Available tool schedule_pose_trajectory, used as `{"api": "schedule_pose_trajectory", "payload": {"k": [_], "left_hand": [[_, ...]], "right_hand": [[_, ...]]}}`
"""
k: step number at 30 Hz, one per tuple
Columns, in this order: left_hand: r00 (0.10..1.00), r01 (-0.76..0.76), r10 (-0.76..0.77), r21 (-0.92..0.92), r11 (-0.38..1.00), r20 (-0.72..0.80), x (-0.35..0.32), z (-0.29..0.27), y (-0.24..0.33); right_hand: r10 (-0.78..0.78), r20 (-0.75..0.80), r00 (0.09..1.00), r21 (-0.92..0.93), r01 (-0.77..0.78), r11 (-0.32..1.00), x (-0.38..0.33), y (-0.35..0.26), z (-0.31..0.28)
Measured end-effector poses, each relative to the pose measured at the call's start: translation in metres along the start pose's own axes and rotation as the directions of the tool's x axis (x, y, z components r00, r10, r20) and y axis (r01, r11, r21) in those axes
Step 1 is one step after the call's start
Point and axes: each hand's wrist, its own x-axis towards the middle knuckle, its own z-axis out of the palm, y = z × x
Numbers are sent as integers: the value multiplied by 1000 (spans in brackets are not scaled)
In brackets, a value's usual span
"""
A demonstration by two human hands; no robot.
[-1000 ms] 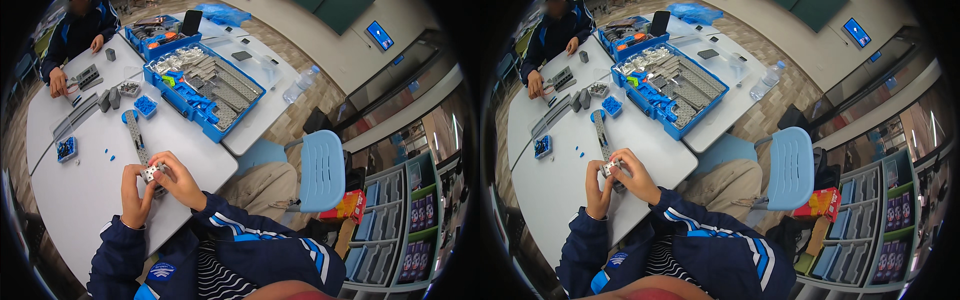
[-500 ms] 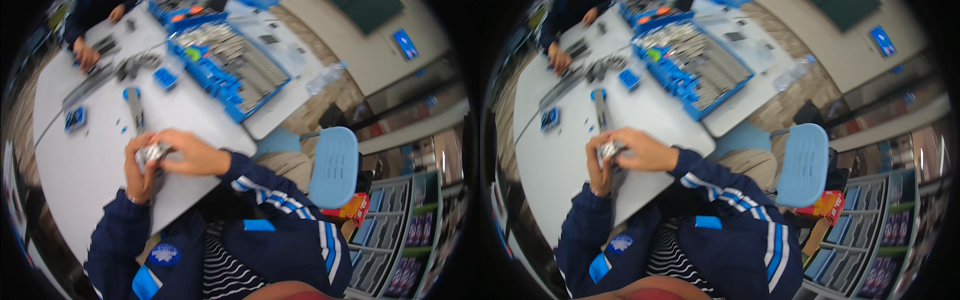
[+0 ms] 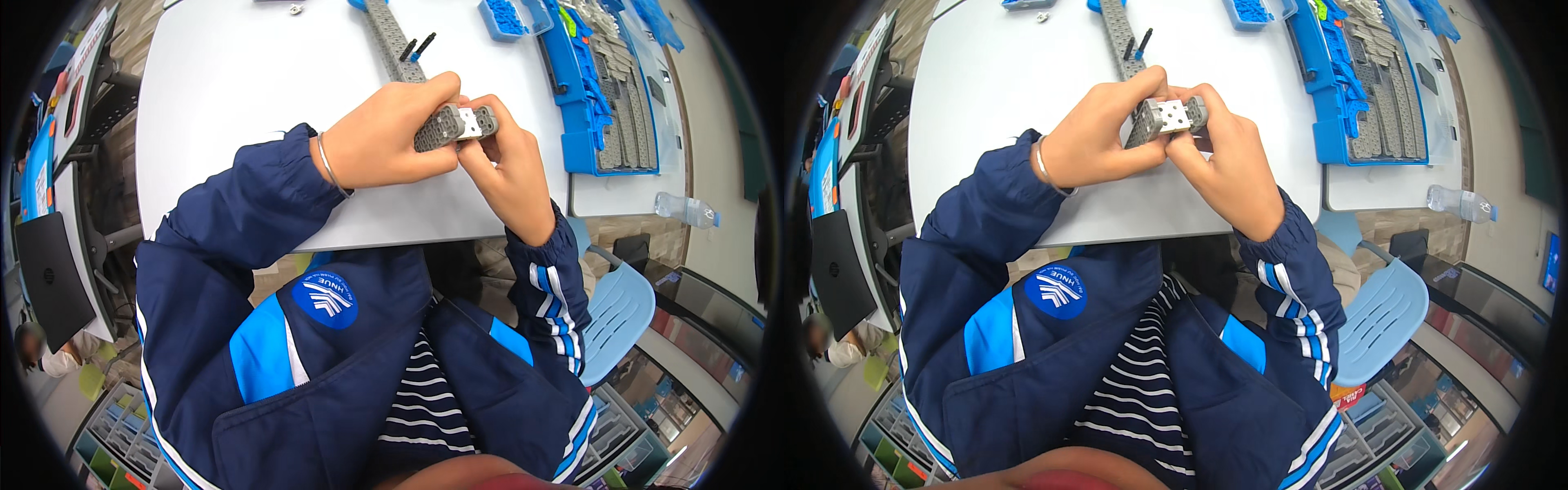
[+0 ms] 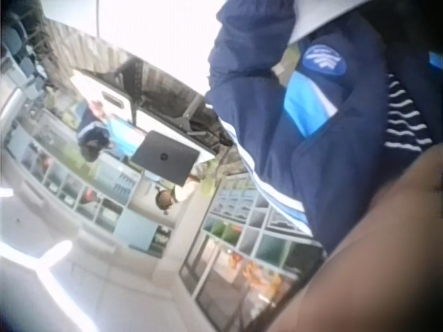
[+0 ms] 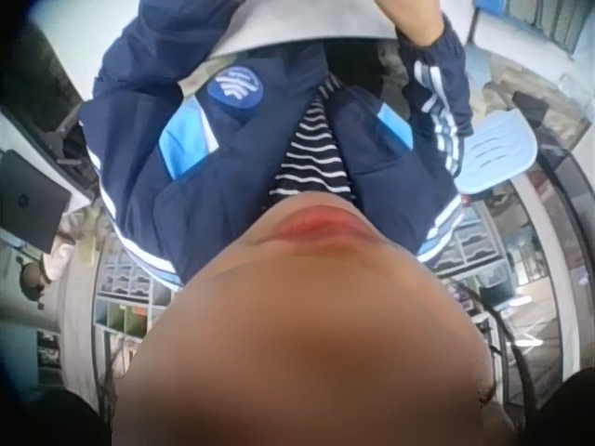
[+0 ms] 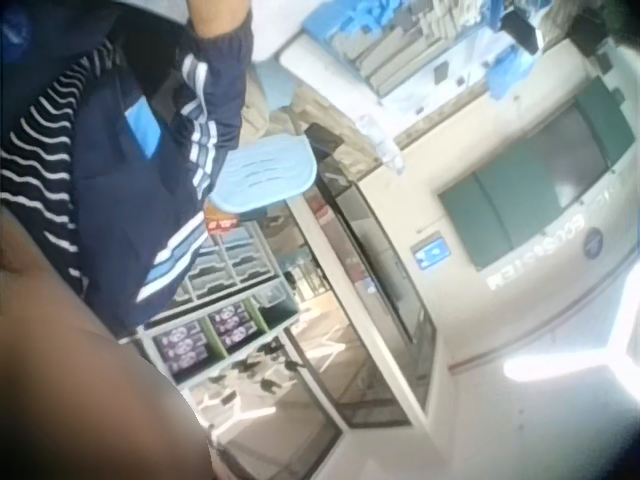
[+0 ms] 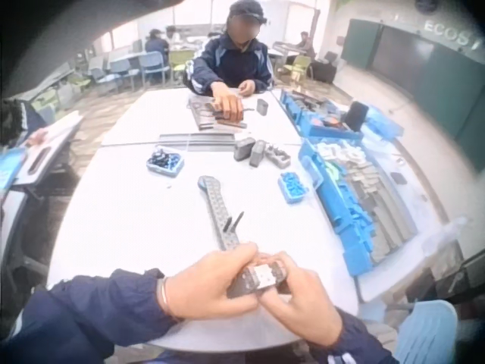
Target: The person assembles a mechanical structure using gray perforated beams, small connectors, and a blue tool. They connect beams into a frame, attach a small motor-like component, and then disassemble parts to organize them into a blue storage case.
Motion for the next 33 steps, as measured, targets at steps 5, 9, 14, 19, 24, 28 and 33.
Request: {"api": "schedule_pose_trajectory", "payload": {"k": [5, 9, 14, 19, 24, 28, 33], "left_hand": [[997, 73, -67, 185, 980, -36, -17, -7, 32], [986, 46, 15, 364, 930, -165, -18, -6, 33], [994, 21, -21, -5, 1000, -110, -13, 7, 17], [1000, 20, -22, -132, 991, -19, -20, 8, 13], [999, 28, -24, -138, 990, 26, -22, 3, 10], [999, -32, 36, -135, 990, 31, -22, -3, 6], [1000, 12, -7, -161, 987, 29, -21, -5, 2]], "right_hand": [[-125, -66, 990, -7, 125, 992, -7, -4, 11], [-223, -168, 960, -58, 216, 975, -4, -3, 12], [-112, -122, 986, -30, 109, 994, -7, 3, 17], [-158, -69, 985, -68, 154, 986, -9, 6, 17], [-110, 12, 994, -124, 111, 986, -9, 3, 12], [-156, -10, 988, -84, 154, 984, -4, 2, 14], [-69, -17, 997, -18, 69, 997, -5, 2, 11]]}}
